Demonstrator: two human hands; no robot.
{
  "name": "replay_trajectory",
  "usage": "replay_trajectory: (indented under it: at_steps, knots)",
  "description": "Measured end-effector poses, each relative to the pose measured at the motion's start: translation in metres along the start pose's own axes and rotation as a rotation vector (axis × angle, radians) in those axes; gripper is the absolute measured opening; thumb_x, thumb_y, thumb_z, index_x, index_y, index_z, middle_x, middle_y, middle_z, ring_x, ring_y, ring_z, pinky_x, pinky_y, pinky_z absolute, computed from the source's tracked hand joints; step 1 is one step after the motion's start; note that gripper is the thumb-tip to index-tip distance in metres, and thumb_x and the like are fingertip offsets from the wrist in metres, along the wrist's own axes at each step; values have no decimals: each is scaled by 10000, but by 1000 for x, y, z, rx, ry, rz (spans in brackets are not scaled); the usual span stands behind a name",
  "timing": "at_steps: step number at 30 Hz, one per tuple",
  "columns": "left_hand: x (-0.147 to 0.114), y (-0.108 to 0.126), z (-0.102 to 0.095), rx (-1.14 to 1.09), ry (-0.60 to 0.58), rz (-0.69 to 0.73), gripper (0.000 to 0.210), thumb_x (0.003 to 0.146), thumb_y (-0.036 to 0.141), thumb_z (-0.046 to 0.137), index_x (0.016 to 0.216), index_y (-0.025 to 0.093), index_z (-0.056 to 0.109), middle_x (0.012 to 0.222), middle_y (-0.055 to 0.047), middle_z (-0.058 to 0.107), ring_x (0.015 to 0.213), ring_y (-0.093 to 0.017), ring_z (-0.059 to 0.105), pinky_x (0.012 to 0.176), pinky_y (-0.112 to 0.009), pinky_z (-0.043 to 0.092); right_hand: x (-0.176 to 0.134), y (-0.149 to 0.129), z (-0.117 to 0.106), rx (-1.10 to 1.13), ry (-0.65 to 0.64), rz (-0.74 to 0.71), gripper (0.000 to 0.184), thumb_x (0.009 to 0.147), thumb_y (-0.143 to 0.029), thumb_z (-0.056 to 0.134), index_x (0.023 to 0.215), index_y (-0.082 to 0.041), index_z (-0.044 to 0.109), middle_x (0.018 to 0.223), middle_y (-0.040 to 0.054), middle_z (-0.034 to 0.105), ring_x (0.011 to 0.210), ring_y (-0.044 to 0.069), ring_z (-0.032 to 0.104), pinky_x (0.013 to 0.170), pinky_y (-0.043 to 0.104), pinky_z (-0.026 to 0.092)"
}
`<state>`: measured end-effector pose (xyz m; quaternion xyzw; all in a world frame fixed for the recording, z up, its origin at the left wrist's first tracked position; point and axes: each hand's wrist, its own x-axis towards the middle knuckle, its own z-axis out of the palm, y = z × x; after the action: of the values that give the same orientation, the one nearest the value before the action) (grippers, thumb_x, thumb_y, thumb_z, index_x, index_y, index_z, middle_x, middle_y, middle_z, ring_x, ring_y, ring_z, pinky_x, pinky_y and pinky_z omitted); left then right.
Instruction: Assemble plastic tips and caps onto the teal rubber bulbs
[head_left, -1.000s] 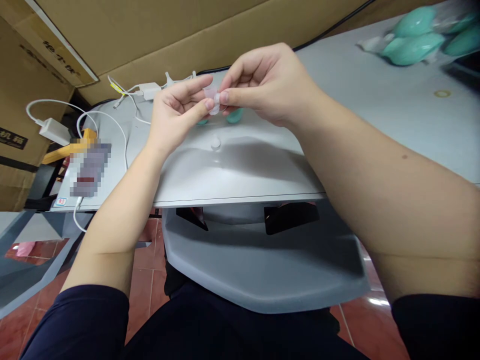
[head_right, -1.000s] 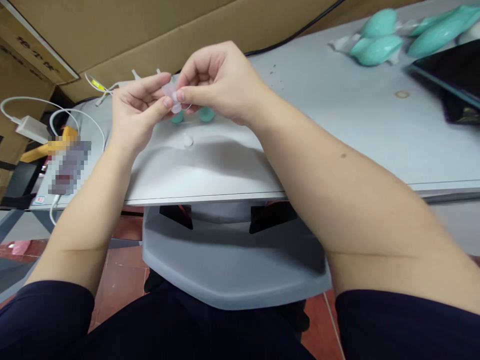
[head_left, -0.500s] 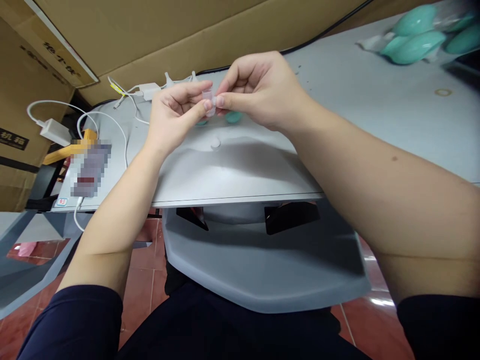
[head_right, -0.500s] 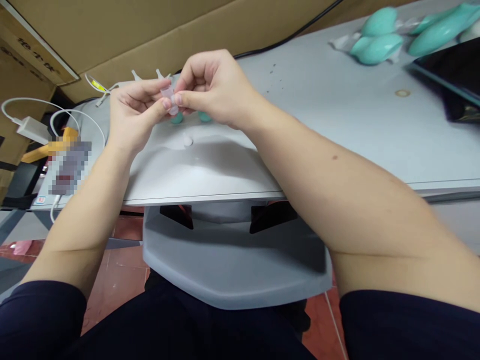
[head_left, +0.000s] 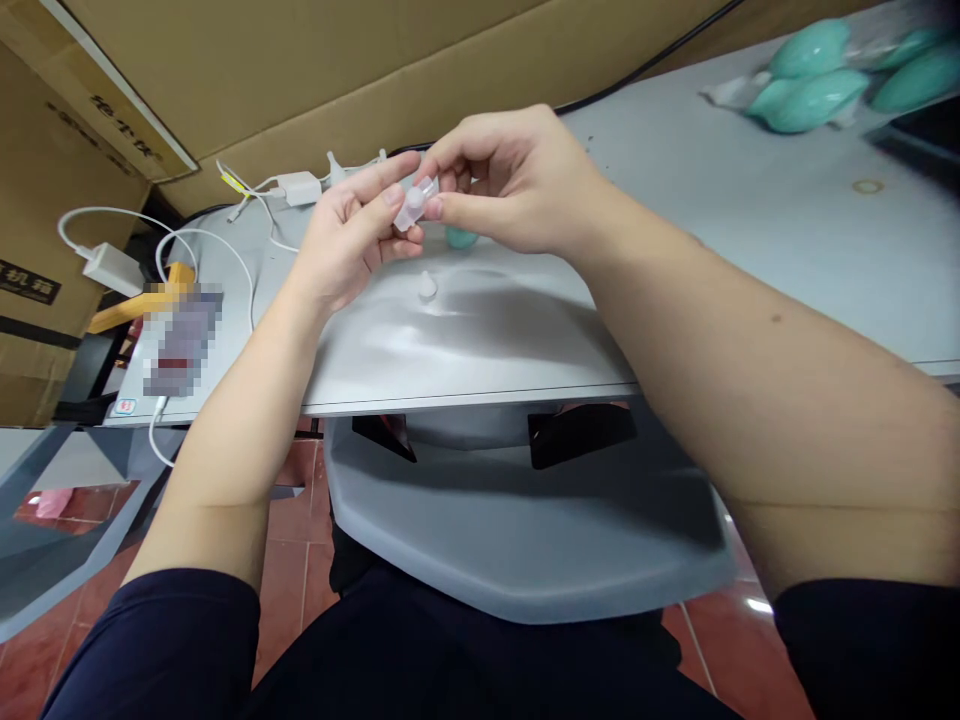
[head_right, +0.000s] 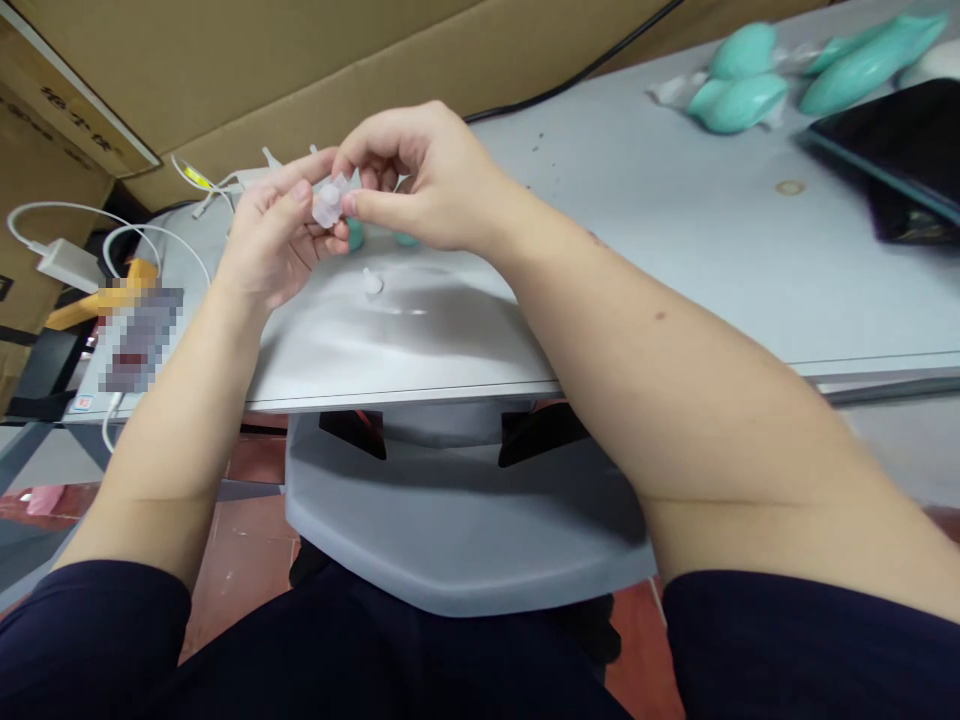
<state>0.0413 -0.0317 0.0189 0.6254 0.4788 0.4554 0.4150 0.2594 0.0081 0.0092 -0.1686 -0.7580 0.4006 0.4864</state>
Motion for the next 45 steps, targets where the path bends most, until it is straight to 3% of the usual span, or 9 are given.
replay_trajectory:
  at_steps: [8, 11, 17, 22, 26, 31, 34, 37, 45]
  knots:
    - [2, 2, 1, -121, -55, -83, 152, 881, 236, 871, 1019, 294, 843, 929, 4, 827, 777, -138, 796, 708, -213, 709, -5, -5, 3, -288, -1, -50, 238, 902, -83, 885, 968, -311, 874, 971, 2, 757, 818, 189, 664, 807, 319, 576]
    - [5, 1, 2, -112, -29, -113, 147, 929, 195, 833, 1052, 275, 838, 854, 19, 791, 744, -121, 779, 693, -194, 681, -6, -7, 2, -321, -20, -62, 154, 963, -196, 885, 958, -349, 873, 972, 14, 741, 857, 229, 669, 848, 359, 596]
    - [7, 1, 4, -129, 26, -116, 409, 979, 30, 721, 1290, 270, 832, 860, 46, 799, 638, -85, 732, 630, -182, 638, -7, -1, 5, -362, -50, -54, 114, 987, -286, 894, 1036, -340, 807, 993, 27, 706, 855, 241, 641, 853, 377, 603]
    - [3, -2, 1, -66, 28, -87, 339, 1015, 254, 845, 1351, 293, 815, 999, -2, 865, 699, -128, 784, 598, -216, 658, -3, 0, -4, -478, -89, -198, 226, 972, -107, 767, 1086, -302, 744, 1062, 25, 716, 940, 228, 683, 886, 370, 602]
    - [3, -10, -9, -56, 31, 35, 456, 974, 579, 880, 1321, 292, 818, 1113, -32, 898, 622, -128, 738, 496, -265, 589, 2, 4, -25, -539, 32, -231, 244, 1001, -138, 775, 1150, -332, 782, 1100, 17, 747, 972, 204, 731, 863, 336, 612]
    - [11, -25, -19, 50, 62, 184, 442, 837, 689, 931, 1035, 303, 847, 776, -13, 799, 509, -144, 631, 441, -296, 476, 9, 30, -44, -594, 133, -242, 288, 983, -158, 835, 1150, -392, 830, 1092, -10, 811, 966, 191, 755, 900, 311, 628]
    - [12, -27, -18, 146, 76, 181, 354, 897, 572, 942, 1033, 267, 824, 743, -8, 768, 491, -135, 615, 449, -277, 457, 11, 48, -46, -623, 109, -279, 315, 917, -159, 941, 1087, -403, 836, 1086, -29, 849, 1045, 225, 768, 1031, 338, 617]
    - [10, -25, -16, 178, 52, 135, 222, 930, 411, 946, 1003, 255, 807, 732, 3, 765, 483, -121, 604, 453, -254, 449, 11, 61, -44, -600, 57, -297, 312, 896, -201, 1014, 1071, -398, 845, 1043, -30, 854, 1037, 247, 768, 1027, 360, 633]
    - [8, -23, -16, 178, 2, 91, 88, 933, 238, 911, 931, 231, 824, 736, -9, 779, 482, -102, 574, 439, -218, 476, 16, 85, -43, -553, 6, -235, 422, 759, -51, 1042, 997, -361, 882, 921, -56, 808, 724, 166, 669, 719, 302, 578]
